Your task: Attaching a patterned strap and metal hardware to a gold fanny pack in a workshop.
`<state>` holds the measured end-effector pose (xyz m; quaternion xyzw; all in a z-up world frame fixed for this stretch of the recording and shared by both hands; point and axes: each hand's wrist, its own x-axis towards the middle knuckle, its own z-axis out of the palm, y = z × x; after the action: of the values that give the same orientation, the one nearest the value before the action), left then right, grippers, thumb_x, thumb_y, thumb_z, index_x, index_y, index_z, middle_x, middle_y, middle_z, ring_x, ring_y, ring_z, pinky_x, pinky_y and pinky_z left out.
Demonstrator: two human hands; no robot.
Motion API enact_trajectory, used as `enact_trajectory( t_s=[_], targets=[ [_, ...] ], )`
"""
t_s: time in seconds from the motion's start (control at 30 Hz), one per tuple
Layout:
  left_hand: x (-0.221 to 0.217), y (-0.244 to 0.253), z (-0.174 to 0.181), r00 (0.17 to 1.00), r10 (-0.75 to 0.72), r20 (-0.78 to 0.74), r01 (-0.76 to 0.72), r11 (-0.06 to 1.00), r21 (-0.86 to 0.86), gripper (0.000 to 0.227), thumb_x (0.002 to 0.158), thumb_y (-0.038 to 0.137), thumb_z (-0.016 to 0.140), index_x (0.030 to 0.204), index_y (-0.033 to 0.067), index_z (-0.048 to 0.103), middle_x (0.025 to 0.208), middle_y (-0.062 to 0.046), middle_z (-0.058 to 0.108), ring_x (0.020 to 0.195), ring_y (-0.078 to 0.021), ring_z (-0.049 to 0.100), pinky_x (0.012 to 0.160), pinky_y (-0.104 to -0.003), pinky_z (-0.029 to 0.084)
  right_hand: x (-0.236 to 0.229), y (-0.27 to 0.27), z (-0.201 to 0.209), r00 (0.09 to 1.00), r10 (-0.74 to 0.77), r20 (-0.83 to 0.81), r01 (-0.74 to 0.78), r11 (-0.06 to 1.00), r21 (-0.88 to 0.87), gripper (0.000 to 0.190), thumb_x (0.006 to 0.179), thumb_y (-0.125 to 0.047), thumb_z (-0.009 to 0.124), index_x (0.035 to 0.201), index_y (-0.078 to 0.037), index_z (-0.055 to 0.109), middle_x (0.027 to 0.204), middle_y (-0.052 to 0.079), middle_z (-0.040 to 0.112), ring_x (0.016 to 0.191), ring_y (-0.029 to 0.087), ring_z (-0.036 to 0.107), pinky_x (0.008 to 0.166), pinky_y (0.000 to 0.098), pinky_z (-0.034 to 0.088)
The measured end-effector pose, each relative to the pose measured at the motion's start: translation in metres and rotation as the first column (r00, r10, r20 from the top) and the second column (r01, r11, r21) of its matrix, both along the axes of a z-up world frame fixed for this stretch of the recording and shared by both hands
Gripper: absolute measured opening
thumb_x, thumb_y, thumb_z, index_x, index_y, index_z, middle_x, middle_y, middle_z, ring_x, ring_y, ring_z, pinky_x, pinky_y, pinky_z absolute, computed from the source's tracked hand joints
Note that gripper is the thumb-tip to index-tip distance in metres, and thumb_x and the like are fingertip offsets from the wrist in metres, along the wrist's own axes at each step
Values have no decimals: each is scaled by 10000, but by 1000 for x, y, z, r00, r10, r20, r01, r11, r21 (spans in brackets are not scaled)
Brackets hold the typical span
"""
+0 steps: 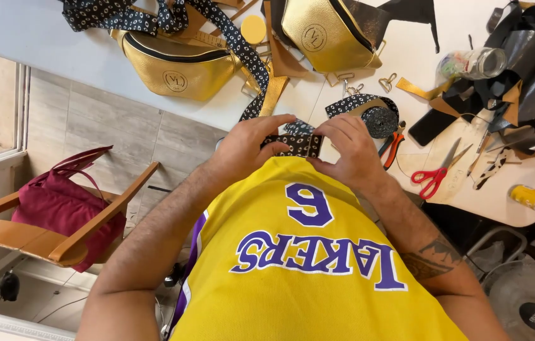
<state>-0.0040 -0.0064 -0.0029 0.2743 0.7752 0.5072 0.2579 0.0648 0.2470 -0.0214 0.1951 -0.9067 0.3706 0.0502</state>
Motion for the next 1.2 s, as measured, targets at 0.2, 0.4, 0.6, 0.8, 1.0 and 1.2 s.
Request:
enact_trajectory(
  t_s=[0.2, 0.4, 0.6, 0.8, 1.0, 1.2],
  targets=[
    [-16, -23, 7, 994, -88, -61, 86, 996, -35, 546, 897, 216, 819, 1370, 29, 620, 940, -163, 685, 881, -326, 692, 841, -403, 571, 7, 14, 8, 993, -68, 93, 70, 997, -20, 470, 756, -157, 887, 1168, -55, 686, 1043, 97, 683, 673, 210, 630, 686, 383, 525],
    [-18, -31, -12, 866, -286, -411, 195, 948, -250, 599, 783, 144, 868, 1324, 11, 647, 970, -142, 656, 868, -308, 679, 814, -419, 562, 19, 11, 0, 977, -94, 190, 125, 979, -160, 462, 781, -56, 841, 1200, -27, 648, 1011, 88, 620, 521, 173, 617, 529, 292, 508],
    [-20, -38, -32, 754, -216, -621, 117, 974, -196, 277, 980, 92, 654, 1247, 25, 679, 926, -102, 601, 822, -265, 662, 762, -359, 530, 30, 18, 3, 975, -92, 203, 132, 972, -194, 471, 782, -26, 844, 1192, 2, 614, 998, 141, 607, 599, 232, 665, 595, 323, 562],
    [-34, -61, -29, 541, -226, -810, 39, 969, -244, 256, 1082, 70, 441, 1189, 83, 674, 908, -55, 539, 760, -211, 604, 746, -328, 501, 42, 35, -4, 971, -160, 176, 184, 974, -130, 481, 781, -33, 856, 1193, 11, 613, 996, 143, 609, 613, 234, 672, 604, 327, 573],
    [-45, -84, -23, 537, -292, -792, 10, 940, -340, 256, 1014, -3, 564, 1210, 77, 707, 907, -46, 568, 774, -197, 623, 795, -326, 516, 48, 52, -8, 979, -160, 128, 172, 981, -89, 449, 809, -58, 860, 1173, 23, 609, 983, 141, 604, 597, 229, 651, 584, 326, 565],
    [-45, -88, -26, 533, -323, -782, -33, 916, -400, 286, 971, -25, 648, 1223, 86, 724, 894, -49, 611, 799, -175, 658, 826, -318, 529, 47, 55, -8, 978, -181, 103, 192, 975, -114, 443, 827, -74, 861, 1182, 26, 615, 975, 127, 600, 604, 213, 647, 582, 307, 557]
  ],
)
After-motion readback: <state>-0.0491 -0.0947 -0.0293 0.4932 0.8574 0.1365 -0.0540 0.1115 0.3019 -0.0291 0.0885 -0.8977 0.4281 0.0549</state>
